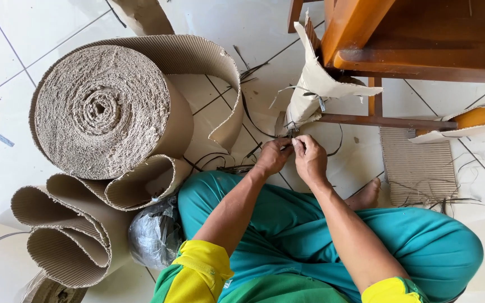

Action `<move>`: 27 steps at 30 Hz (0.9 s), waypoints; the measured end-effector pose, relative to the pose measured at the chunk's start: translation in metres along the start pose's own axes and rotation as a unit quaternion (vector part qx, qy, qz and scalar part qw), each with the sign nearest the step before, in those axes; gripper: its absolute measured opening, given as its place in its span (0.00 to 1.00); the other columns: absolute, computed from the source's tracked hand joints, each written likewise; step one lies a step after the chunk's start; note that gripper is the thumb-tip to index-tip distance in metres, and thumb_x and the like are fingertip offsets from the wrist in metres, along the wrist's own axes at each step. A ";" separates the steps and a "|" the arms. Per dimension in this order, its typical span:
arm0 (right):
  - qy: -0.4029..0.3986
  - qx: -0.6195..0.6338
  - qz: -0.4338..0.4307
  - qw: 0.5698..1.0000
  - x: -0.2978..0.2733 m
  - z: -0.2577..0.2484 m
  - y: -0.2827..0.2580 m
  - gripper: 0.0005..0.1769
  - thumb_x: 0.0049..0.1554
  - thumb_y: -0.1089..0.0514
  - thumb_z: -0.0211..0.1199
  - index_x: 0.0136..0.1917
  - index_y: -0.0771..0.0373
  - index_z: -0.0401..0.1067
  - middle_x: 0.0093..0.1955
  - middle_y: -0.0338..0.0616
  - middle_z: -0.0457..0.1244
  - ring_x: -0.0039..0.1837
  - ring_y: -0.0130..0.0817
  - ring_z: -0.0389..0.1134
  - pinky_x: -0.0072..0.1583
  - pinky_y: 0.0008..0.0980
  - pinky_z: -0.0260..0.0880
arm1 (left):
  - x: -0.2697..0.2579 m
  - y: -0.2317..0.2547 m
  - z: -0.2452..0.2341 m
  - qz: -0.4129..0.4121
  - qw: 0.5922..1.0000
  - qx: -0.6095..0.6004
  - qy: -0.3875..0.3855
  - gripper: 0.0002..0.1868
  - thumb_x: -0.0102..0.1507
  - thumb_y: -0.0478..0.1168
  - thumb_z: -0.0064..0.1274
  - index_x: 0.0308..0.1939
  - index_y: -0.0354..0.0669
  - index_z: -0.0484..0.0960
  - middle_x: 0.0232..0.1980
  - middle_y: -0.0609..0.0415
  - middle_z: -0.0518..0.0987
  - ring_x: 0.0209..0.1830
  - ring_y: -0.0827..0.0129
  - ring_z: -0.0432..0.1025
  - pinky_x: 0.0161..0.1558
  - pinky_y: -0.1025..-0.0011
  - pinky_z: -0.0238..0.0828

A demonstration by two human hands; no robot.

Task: Wrapping a wooden chair leg with corrugated cardboard and securing it with string for protection.

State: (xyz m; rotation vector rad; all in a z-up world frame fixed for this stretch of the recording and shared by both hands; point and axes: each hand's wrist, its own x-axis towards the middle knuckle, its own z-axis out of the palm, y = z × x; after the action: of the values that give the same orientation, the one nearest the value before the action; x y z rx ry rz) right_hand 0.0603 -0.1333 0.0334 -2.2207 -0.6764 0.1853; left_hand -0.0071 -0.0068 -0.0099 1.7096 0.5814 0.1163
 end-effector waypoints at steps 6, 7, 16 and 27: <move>-0.005 0.220 0.140 0.965 0.013 0.006 0.004 0.08 0.68 0.57 0.56 0.53 0.63 0.73 0.37 0.46 0.68 0.38 0.32 0.71 0.40 0.28 0.75 | -0.007 0.017 0.001 -0.001 0.999 0.038 0.025 0.12 0.72 0.46 0.51 0.50 0.46 0.87 0.44 0.44 0.85 0.51 0.44 0.78 0.50 0.51 0.76; -0.002 0.278 0.171 0.945 0.014 0.003 0.001 0.09 0.69 0.59 0.53 0.56 0.64 0.72 0.38 0.44 0.66 0.38 0.27 0.69 0.39 0.23 0.74 | -0.006 0.012 0.001 -0.002 0.999 0.031 0.026 0.13 0.73 0.47 0.51 0.48 0.46 0.87 0.44 0.45 0.85 0.51 0.46 0.78 0.49 0.51 0.76; -0.096 0.294 0.228 0.923 0.026 0.009 0.016 0.15 0.62 0.55 0.60 0.60 0.61 0.78 0.38 0.47 0.67 0.37 0.30 0.71 0.39 0.28 0.77 | -0.009 0.023 -0.004 -0.056 0.998 0.024 0.010 0.24 0.75 0.55 0.39 0.47 0.43 0.85 0.47 0.41 0.84 0.55 0.41 0.76 0.54 0.45 0.73; -0.066 0.339 0.263 0.901 0.031 0.027 0.015 0.08 0.60 0.54 0.66 0.51 0.57 0.81 0.32 0.39 0.62 0.33 0.22 0.65 0.34 0.17 0.66 | -0.002 0.010 -0.001 -0.079 0.995 -0.048 0.037 0.23 0.74 0.50 0.36 0.43 0.42 0.85 0.44 0.42 0.83 0.50 0.50 0.75 0.52 0.51 0.72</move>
State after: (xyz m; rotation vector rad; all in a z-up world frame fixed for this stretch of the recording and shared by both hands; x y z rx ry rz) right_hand 0.0831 -0.1076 0.0063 -1.6580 -0.0269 0.7328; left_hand -0.0063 -0.0082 -0.0002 1.5643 0.7523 0.0932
